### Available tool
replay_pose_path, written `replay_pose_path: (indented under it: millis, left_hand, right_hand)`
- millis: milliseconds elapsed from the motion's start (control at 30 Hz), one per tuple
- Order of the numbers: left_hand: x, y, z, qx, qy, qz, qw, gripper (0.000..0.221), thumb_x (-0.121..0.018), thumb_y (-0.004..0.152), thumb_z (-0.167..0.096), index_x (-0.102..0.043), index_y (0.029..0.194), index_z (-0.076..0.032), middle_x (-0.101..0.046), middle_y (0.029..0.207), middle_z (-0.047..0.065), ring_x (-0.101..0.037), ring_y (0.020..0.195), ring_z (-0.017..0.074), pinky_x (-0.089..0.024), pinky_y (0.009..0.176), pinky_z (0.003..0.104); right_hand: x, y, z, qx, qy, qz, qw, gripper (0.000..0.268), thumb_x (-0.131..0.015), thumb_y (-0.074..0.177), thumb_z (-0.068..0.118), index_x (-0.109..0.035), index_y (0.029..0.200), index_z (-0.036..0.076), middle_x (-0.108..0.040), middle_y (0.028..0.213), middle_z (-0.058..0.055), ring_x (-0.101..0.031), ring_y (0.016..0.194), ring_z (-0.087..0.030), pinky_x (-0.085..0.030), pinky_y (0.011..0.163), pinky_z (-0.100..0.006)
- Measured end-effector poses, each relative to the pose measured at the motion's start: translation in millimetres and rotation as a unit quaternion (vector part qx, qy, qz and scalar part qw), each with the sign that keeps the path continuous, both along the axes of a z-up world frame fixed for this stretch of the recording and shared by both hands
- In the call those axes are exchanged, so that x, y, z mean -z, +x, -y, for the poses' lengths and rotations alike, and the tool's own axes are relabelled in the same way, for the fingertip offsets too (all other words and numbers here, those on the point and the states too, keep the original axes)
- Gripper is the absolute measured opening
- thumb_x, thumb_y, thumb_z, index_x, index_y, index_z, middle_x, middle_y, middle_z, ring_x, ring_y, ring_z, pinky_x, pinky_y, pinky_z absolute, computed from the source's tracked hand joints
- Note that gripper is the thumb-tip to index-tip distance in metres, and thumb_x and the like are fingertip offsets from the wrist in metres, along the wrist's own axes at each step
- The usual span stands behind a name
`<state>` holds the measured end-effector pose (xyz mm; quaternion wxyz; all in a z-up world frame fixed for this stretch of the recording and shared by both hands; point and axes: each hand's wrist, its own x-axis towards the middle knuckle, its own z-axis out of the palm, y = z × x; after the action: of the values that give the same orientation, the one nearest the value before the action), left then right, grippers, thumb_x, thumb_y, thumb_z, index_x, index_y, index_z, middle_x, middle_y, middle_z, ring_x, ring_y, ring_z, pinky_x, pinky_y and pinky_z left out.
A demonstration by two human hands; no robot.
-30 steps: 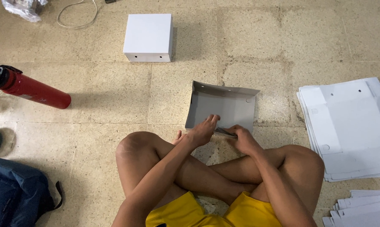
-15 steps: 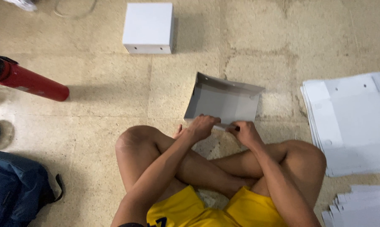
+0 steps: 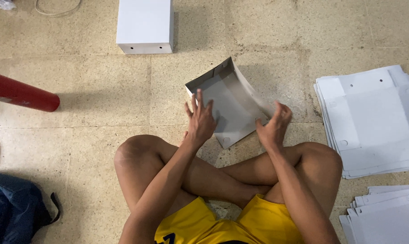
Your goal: A person sits on the floor and manually folds a flat cardboard sheet into a finished box by tucking in various flaps.
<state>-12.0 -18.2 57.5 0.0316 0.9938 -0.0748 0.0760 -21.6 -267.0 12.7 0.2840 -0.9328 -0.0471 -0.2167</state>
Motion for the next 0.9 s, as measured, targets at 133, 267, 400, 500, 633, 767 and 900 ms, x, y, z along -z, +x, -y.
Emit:
replay_pose_path:
  millis: [133, 267, 400, 500, 633, 767, 900]
  left_hand:
    - [2, -6, 3, -0.047, -0.176, -0.080, 0.980, 0.084, -0.069, 0.084, -0.035, -0.035, 0.153, -0.003, -0.008, 0.163, 0.034, -0.028, 0.145, 0.0522, -0.023, 0.113, 0.073]
    - [36, 0, -2, -0.020, -0.126, -0.137, 0.982, 0.124, -0.086, 0.074, -0.041, -0.005, 0.162, -0.007, -0.002, 0.160, 0.039, -0.048, 0.133, 0.0516, -0.022, 0.114, 0.072]
    - [42, 5, -4, -0.032, -0.123, -0.172, 0.977, 0.126, -0.089, 0.073, -0.019, -0.001, 0.162, -0.009, 0.002, 0.158, 0.042, -0.053, 0.129, 0.0521, -0.027, 0.114, 0.070]
    - [47, 9, -6, -0.018, -0.123, -0.130, 0.984, 0.119, -0.090, 0.072, -0.016, -0.012, 0.161, -0.010, -0.005, 0.160, 0.038, -0.058, 0.124, 0.0463, -0.029, 0.112, 0.067]
    - [68, 12, -5, -0.034, -0.090, -0.082, 0.992, 0.104, -0.083, 0.077, -0.004, -0.020, 0.160, -0.009, -0.009, 0.159, 0.037, -0.065, 0.115, 0.0393, -0.042, 0.107, 0.060]
    - [63, 11, -4, -0.055, -0.049, 0.011, 0.997, 0.090, -0.075, 0.080, 0.002, -0.030, 0.157, -0.010, -0.018, 0.156, 0.037, -0.074, 0.099, 0.0264, -0.057, 0.095, 0.045]
    - [46, 10, -6, -0.046, -0.087, -0.006, 0.995, 0.094, -0.072, 0.076, 0.013, -0.029, 0.157, -0.009, -0.015, 0.156, 0.040, -0.074, 0.098, 0.0351, -0.059, 0.091, 0.045]
  right_hand:
    - [-10, 1, 2, 0.107, 0.163, -0.235, 0.952, 0.079, -0.070, 0.087, 0.015, -0.026, 0.152, 0.004, -0.040, 0.133, -0.026, -0.042, 0.129, -0.044, -0.039, 0.104, -0.057]
    - [7, 0, 5, 0.086, 0.084, -0.262, 0.958, 0.036, -0.061, 0.097, 0.024, -0.064, 0.124, 0.001, -0.068, 0.104, -0.021, -0.070, 0.099, -0.039, -0.057, 0.075, -0.050]
    - [10, 0, 7, 0.052, 0.054, -0.236, 0.969, 0.036, -0.057, 0.100, 0.023, -0.066, 0.123, -0.003, -0.067, 0.099, -0.023, -0.071, 0.094, -0.041, -0.057, 0.071, -0.052]
    - [-31, -11, -6, 0.057, 0.076, -0.256, 0.962, 0.037, -0.051, 0.104, 0.026, -0.068, 0.123, -0.001, -0.071, 0.088, -0.025, -0.071, 0.089, -0.045, -0.057, 0.070, -0.056]
    - [-34, -12, -8, 0.035, 0.080, -0.249, 0.965, 0.033, -0.046, 0.107, 0.019, -0.065, 0.120, -0.004, -0.071, 0.094, -0.028, -0.072, 0.092, -0.042, -0.058, 0.071, -0.054]
    - [-18, -8, -2, 0.029, 0.136, -0.251, 0.958, 0.032, -0.057, 0.098, 0.009, -0.062, 0.125, -0.007, -0.069, 0.094, -0.028, -0.070, 0.095, -0.042, -0.059, 0.074, -0.055]
    - [-13, -7, -5, 0.071, 0.115, -0.272, 0.953, 0.033, -0.060, 0.095, 0.020, -0.067, 0.113, -0.007, -0.069, 0.081, -0.023, -0.072, 0.078, -0.035, -0.055, 0.062, -0.048]
